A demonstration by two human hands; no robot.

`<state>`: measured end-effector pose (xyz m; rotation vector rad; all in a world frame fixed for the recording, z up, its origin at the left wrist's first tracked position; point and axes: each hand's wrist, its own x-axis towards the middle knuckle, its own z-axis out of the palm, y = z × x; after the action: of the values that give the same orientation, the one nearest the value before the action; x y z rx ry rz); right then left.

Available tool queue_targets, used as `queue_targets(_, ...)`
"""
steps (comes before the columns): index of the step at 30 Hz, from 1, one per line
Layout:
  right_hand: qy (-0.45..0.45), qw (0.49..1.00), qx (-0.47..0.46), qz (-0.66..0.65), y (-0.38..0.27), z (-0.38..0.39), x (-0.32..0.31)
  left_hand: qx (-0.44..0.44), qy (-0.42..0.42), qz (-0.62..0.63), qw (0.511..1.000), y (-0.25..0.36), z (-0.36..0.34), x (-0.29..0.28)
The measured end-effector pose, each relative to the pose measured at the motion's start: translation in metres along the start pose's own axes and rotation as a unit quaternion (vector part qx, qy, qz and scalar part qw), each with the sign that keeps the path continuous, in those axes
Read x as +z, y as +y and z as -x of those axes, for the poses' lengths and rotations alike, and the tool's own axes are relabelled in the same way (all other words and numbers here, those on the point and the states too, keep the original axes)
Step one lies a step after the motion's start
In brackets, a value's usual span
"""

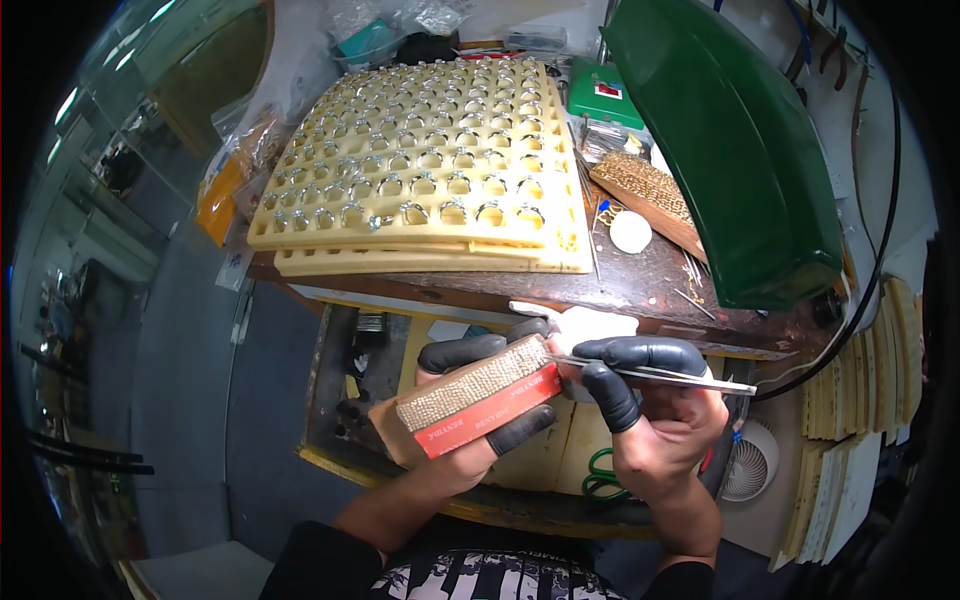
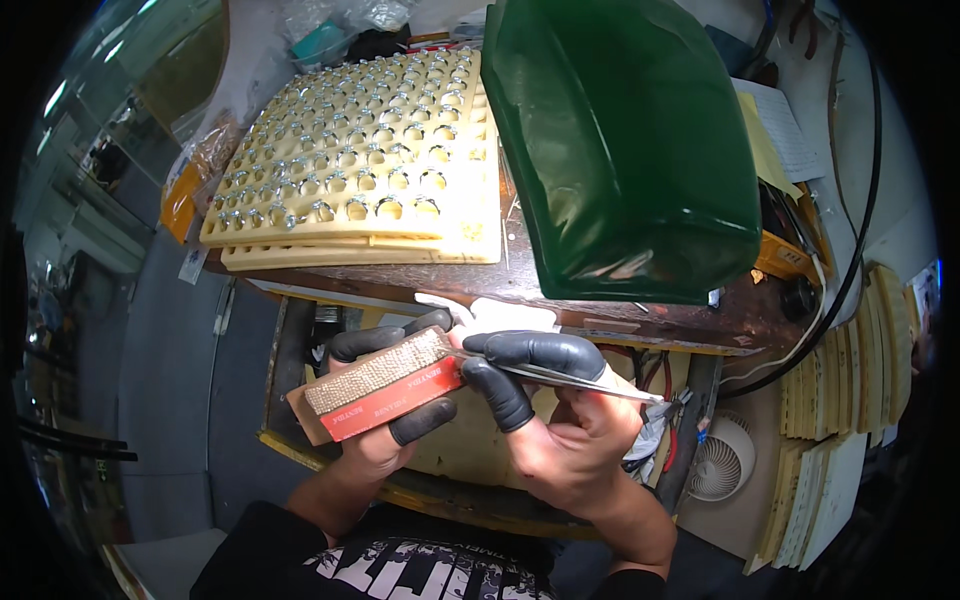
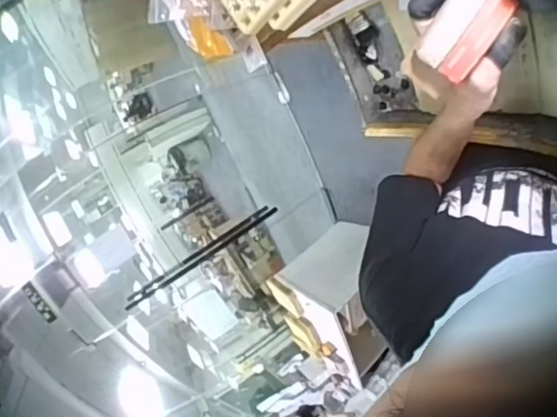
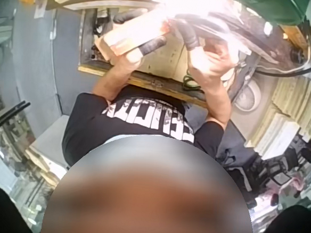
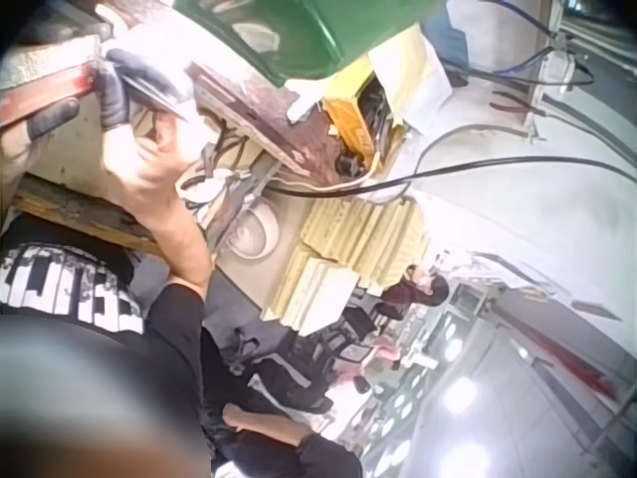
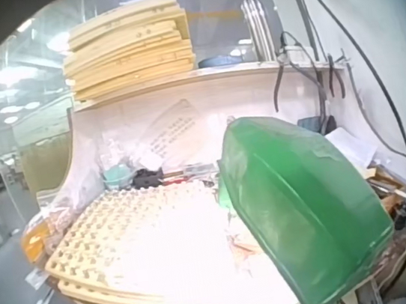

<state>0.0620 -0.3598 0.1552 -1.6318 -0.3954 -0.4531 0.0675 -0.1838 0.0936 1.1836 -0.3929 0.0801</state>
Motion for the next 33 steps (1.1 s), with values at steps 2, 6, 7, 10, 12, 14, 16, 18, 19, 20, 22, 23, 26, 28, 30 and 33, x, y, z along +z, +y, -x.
queue_targets(2,0.046,0.996,0.046,-0.056,-0.0015,0.0011,0.0029,0.016,0.007,0.025,1.000,0.0003,0.0001,0.0013)
queue_targets(6,0.025,0.999,0.005,-0.020,-0.0003,-0.0009,0.0085,0.015,-0.006,0.035,0.999,0.0015,0.0007,0.0009)
queue_targets(7,0.021,1.000,-0.009,-0.014,0.0004,-0.0020,0.0094,0.016,-0.005,0.035,0.999,0.0017,0.0008,0.0001)
queue_targets(10,0.012,0.999,-0.030,0.000,0.0009,-0.0047,0.0103,0.025,-0.029,0.000,0.999,0.0013,0.0001,-0.0013)
queue_targets(12,0.008,0.999,-0.039,0.009,0.0007,-0.0058,0.0103,0.000,-0.027,-0.014,1.000,0.0014,-0.0005,-0.0019)
queue_targets(14,0.015,0.999,-0.028,0.007,0.0001,-0.0061,0.0104,0.034,-0.019,-0.041,0.998,0.0025,-0.0012,-0.0025)
queue_targets(16,0.003,0.999,-0.033,0.025,-0.0007,-0.0059,0.0107,0.037,-0.025,-0.083,0.996,0.0040,-0.0020,-0.0021)
queue_targets(18,0.003,0.999,-0.030,0.029,-0.0014,-0.0055,0.0111,0.019,-0.034,-0.099,0.994,0.0055,-0.0026,-0.0011)
queue_targets(19,0.005,0.999,-0.026,0.028,-0.0016,-0.0055,0.0112,0.034,-0.027,-0.085,0.995,0.0063,-0.0027,-0.0006)
queue_targets(20,0.018,1.000,-0.010,0.008,-0.0019,-0.0054,0.0113,0.030,-0.022,-0.061,0.997,0.0069,-0.0027,0.0003)
queue_targets(22,0.005,0.999,-0.022,0.029,-0.0018,-0.0057,0.0112,0.025,-0.018,-0.037,0.999,0.0080,-0.0022,0.0017)
queue_targets(23,0.015,1.000,-0.012,0.013,-0.0018,-0.0059,0.0110,0.022,-0.008,-0.064,0.998,0.0084,-0.0017,0.0023)
queue_targets(26,0.010,0.999,-0.030,0.025,-0.0008,-0.0074,0.0106,0.013,0.003,-0.070,0.997,0.0081,-0.0009,0.0042)
queue_targets(28,-0.005,0.998,-0.042,0.040,-0.0008,-0.0078,0.0103,0.007,0.004,-0.049,0.999,0.0075,-0.0009,0.0044)
queue_targets(30,-0.006,0.998,-0.042,0.043,-0.0010,-0.0078,0.0101,-0.021,0.002,-0.045,0.999,0.0072,-0.0013,0.0033)
queue_targets(33,-0.006,0.998,-0.036,0.043,-0.0012,-0.0072,0.0099,-0.010,-0.018,-0.108,0.994,0.0073,-0.0014,0.0009)
